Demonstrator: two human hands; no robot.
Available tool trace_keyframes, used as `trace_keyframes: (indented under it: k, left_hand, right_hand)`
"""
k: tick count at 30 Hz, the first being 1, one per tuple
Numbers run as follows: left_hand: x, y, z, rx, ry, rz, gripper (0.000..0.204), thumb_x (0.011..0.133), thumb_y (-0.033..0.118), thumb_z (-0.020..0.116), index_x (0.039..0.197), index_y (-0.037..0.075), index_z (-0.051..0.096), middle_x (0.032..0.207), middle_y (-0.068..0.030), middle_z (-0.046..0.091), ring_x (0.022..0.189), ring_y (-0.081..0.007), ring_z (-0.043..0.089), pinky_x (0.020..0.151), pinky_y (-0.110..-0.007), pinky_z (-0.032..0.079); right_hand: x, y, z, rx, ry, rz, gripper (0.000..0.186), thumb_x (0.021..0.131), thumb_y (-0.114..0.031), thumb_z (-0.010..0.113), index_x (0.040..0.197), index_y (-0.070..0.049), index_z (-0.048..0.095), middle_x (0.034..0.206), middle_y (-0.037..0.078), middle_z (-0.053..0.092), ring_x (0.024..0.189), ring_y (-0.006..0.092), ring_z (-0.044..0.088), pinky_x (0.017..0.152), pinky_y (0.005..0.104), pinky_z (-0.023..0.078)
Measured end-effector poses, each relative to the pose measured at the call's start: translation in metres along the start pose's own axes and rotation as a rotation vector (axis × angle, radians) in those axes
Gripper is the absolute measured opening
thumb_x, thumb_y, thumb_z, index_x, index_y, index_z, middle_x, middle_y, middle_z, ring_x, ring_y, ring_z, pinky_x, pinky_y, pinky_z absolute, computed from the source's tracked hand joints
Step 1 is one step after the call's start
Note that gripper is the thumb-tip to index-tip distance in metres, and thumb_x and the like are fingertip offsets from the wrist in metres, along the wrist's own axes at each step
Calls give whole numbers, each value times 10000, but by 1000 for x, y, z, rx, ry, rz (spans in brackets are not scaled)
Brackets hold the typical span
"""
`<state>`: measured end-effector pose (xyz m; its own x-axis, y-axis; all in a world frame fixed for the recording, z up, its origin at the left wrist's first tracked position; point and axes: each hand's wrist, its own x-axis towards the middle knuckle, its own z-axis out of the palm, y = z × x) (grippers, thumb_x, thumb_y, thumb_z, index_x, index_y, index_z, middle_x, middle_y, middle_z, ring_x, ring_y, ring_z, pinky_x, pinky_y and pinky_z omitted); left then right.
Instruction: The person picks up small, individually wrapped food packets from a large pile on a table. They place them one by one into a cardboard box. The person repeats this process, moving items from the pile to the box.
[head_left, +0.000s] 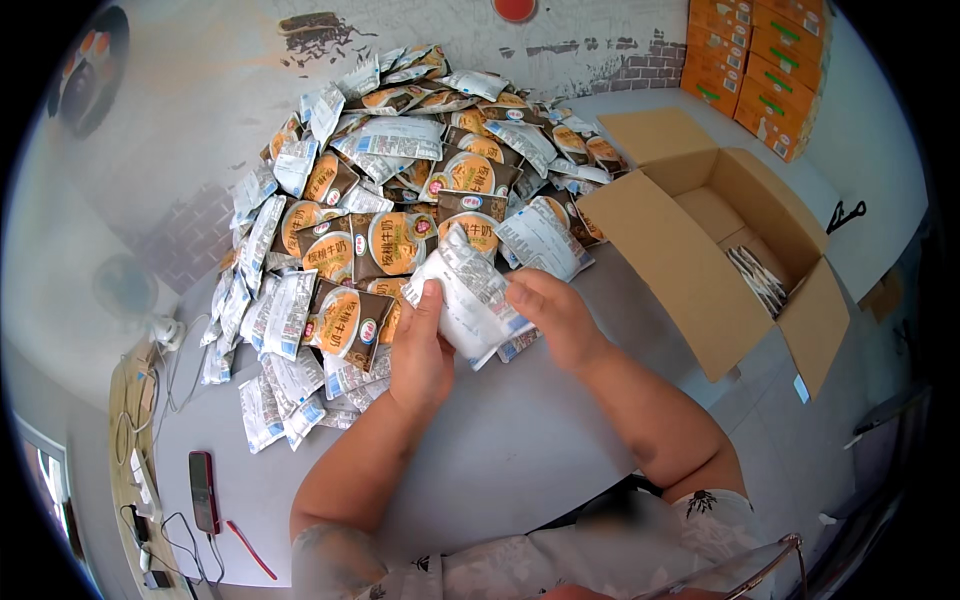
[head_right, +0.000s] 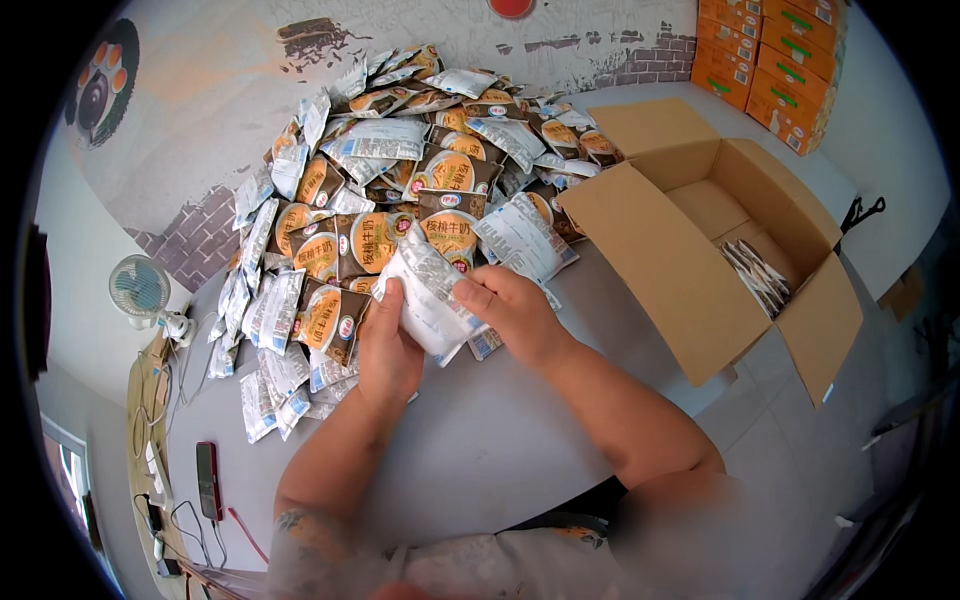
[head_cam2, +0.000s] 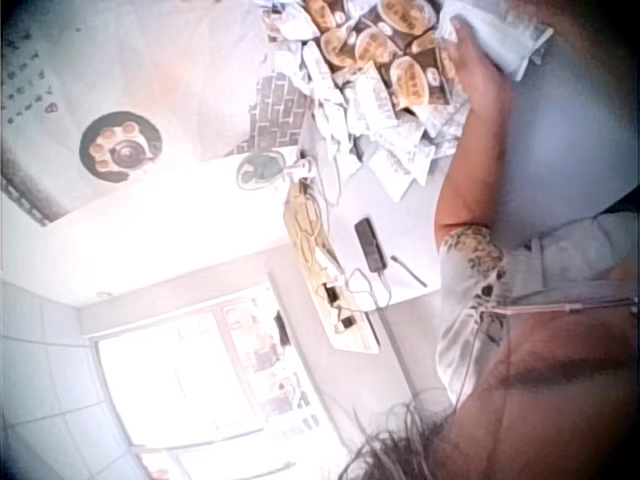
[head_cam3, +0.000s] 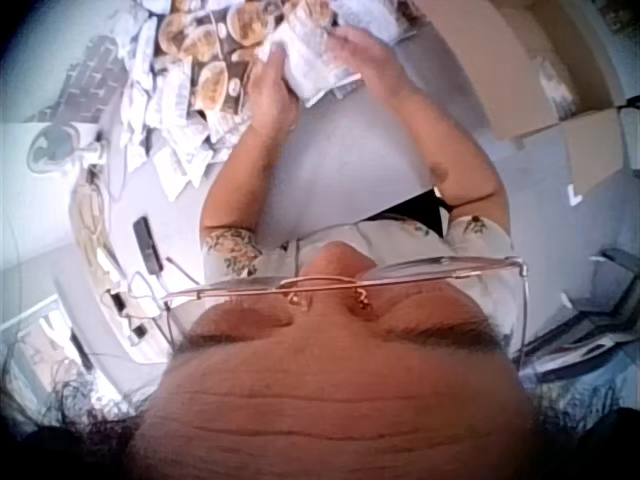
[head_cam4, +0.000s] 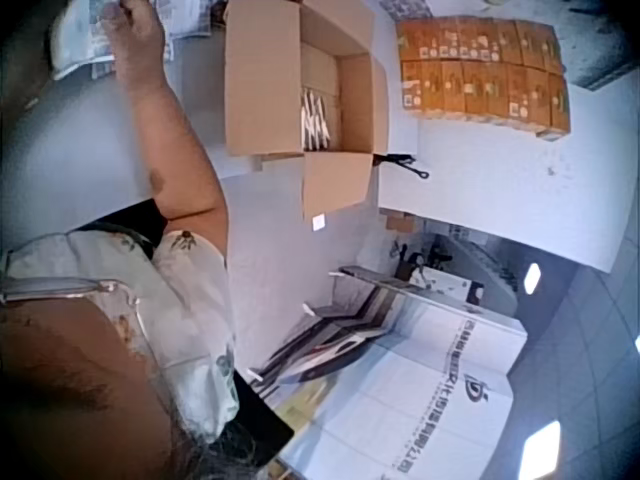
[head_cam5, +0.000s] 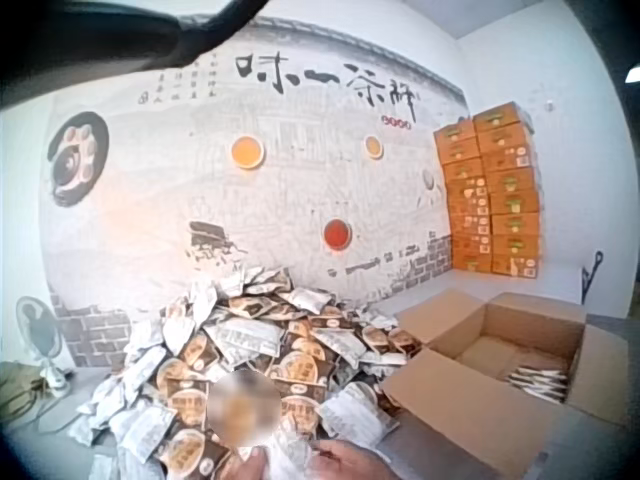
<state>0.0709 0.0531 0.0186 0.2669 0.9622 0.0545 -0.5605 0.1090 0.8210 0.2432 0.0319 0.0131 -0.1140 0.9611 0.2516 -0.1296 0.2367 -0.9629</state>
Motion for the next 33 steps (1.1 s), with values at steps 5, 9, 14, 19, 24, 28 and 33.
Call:
trace_keyframes:
  k: [5,9,14,19,24,28,33]
  left_hand:
    - [-4,-10,-2,118,79,-104,418,981,336,475,1262,32,422,1177,-101,555,1037,-180,565,873,-318,481]
    - [-8,-14,5,224,122,-105,403,986,344,468,1233,27,444,1126,-91,570,994,-167,564,852,-302,483]
    - [-6,-22,-5,303,120,-26,376,974,334,506,1182,22,487,1079,-76,575,947,-138,544,806,-281,476]
    - [-6,-20,-1,290,81,-3,384,975,354,496,1163,18,494,1068,-76,577,931,-127,543,796,-272,472]
    - [-3,-22,-9,353,-32,10,416,970,383,488,1156,11,470,1029,-78,578,867,-134,559,740,-275,494]
    - [-6,-17,-1,466,-268,-242,480,939,434,503,1200,39,423,1012,-86,584,812,-164,582,665,-325,528]
    - [-6,-15,-3,427,-269,-223,427,937,393,529,1166,45,432,975,-81,595,769,-157,584,625,-304,526]
  right_hand:
    - [-3,-6,11,-445,-34,93,467,895,-430,592,978,27,549,812,113,614,704,162,578,626,306,456]
    - [-4,8,17,-260,39,38,445,891,-420,599,949,17,539,744,106,615,659,192,590,611,339,465]
    - [-11,13,28,-472,107,-77,415,909,-389,569,813,5,481,672,187,597,611,323,607,562,407,461]
    - [-13,8,28,-449,146,-124,364,909,-335,576,821,9,496,684,173,605,624,297,612,574,394,463]
    - [-9,3,23,-372,236,-175,298,911,-284,578,947,11,558,730,134,626,645,218,616,594,340,481]
    - [0,9,8,-142,290,-121,292,923,-268,568,1027,5,578,803,79,639,706,126,597,628,294,486]
    - [1,9,8,-110,249,-119,292,930,-251,565,1056,13,564,881,76,635,761,112,587,640,289,489]
